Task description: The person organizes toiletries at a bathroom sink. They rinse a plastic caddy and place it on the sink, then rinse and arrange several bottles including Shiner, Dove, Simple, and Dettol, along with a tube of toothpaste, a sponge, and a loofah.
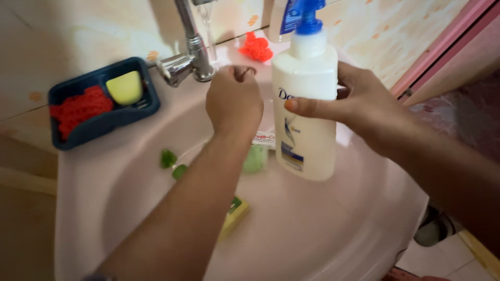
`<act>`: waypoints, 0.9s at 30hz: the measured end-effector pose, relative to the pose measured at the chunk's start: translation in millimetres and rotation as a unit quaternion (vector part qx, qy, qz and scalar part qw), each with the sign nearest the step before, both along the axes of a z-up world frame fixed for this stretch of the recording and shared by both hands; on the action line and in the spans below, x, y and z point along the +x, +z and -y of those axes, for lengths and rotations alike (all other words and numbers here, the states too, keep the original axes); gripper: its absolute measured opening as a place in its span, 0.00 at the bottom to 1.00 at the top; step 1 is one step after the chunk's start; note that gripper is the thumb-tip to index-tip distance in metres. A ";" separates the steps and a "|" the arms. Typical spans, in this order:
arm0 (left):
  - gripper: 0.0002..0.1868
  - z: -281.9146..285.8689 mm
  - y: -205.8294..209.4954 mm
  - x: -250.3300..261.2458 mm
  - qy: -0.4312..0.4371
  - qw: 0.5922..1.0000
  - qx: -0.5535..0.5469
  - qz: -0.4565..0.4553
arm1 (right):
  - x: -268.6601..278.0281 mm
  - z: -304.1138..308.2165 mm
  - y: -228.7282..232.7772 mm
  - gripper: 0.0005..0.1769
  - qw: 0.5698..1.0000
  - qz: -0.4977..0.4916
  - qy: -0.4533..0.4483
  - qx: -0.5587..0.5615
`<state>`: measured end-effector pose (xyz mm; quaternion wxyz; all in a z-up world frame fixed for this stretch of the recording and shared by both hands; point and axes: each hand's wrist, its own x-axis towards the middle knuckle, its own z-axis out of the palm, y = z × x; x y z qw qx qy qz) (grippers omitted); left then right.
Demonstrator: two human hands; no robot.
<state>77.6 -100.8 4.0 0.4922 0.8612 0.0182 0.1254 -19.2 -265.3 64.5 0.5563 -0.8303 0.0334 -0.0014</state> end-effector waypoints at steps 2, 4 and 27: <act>0.13 5.8 -12.7 22.0 -0.037 0.987 0.114 0.106 | 0.8 8.7 1.5 0.41 0.999 0.014 -0.015 -0.031; 0.22 8.2 -27.0 41.1 -0.094 0.958 0.164 0.217 | 1.9 15.8 0.0 0.42 0.999 0.025 -0.014 -0.016; 0.14 -39.7 -38.3 -79.2 -0.106 0.982 0.142 0.069 | 48.4 -0.3 41.1 0.19 0.980 0.170 0.104 -0.033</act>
